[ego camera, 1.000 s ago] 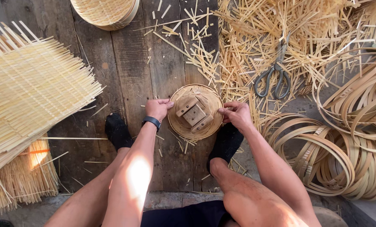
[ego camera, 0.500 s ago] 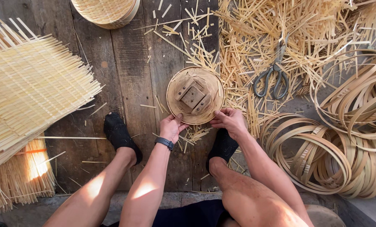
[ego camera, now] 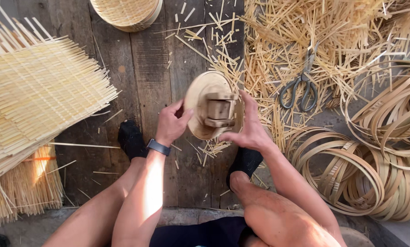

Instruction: The person repeatedly places a circular wooden template on a flat woven bamboo mat, wraps a flexible bamboo ring around the perimeter, trims the excess mat with shears, and stacks the finished circular bases.

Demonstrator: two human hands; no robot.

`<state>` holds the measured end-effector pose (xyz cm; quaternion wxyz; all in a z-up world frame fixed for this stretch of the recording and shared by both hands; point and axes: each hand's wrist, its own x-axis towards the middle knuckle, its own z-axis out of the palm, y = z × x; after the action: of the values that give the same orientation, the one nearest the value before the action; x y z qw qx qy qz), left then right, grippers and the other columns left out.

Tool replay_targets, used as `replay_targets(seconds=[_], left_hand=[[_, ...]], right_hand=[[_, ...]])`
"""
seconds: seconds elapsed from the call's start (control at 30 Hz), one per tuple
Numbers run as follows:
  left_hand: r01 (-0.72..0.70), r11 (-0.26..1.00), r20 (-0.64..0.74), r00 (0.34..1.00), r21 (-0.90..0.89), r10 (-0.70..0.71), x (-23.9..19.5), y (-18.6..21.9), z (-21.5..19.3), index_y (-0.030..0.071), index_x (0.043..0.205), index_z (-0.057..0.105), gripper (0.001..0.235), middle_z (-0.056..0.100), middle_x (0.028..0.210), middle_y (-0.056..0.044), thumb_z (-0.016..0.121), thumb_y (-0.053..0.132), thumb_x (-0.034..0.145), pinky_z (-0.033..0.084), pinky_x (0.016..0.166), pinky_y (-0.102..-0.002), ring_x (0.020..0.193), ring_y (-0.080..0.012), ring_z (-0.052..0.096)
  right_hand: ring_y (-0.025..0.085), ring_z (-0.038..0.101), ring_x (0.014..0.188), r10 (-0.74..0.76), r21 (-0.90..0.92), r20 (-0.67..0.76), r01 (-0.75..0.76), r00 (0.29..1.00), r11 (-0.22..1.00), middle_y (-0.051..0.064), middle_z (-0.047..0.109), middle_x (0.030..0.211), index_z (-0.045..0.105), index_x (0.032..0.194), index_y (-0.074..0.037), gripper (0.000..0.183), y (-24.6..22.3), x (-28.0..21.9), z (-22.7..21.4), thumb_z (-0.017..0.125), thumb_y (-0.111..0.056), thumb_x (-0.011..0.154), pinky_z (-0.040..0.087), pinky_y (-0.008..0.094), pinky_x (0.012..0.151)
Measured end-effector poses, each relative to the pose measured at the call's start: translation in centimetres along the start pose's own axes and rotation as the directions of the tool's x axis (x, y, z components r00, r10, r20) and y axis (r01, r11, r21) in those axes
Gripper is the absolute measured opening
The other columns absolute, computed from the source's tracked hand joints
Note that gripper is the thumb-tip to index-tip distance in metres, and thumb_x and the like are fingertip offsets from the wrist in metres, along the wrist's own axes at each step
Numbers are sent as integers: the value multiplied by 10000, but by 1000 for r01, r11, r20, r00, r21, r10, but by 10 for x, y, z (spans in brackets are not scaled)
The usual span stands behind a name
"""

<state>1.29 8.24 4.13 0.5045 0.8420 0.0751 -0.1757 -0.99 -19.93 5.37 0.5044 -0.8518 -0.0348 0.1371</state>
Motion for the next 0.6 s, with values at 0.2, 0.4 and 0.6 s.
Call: replay_targets(seconds=[0.2, 0.4, 0.6], left_hand=[[-187, 802, -81, 982, -567, 171, -12, 37, 42, 64, 1483, 529, 633, 536, 1523, -175, 607, 496, 1027, 439, 1138, -321, 1347, -201, 555], [-8, 961, -246, 967, -276, -63, -14, 17, 63, -34, 1198, 761, 585, 636, 880, -241, 473, 475, 1172, 446, 699, -343, 729, -208, 525], [-339, 930, -338, 900, -142, 276, 10, 2, 65, -41, 1170, 709, 629, 741, 915, -90, 477, 541, 1109, 546, 705, -305, 848, -163, 705]], right_hand=[[351, 522, 1287, 192, -143, -97, -205, 977, 968, 239, 461, 1379, 342, 1453, 2, 1193, -37, 33, 6, 947, -481, 544, 484, 463, 1112], [283, 639, 1157, 422, 187, -217, -387, 880, 903, 208, 624, 1252, 457, 1304, 38, 1027, -31, 15, 31, 957, -446, 549, 512, 398, 1015], [260, 694, 1094, 481, 326, -153, -416, 863, 849, 180, 676, 1201, 506, 1294, 24, 982, -12, 13, 25, 936, -419, 531, 566, 368, 973]])
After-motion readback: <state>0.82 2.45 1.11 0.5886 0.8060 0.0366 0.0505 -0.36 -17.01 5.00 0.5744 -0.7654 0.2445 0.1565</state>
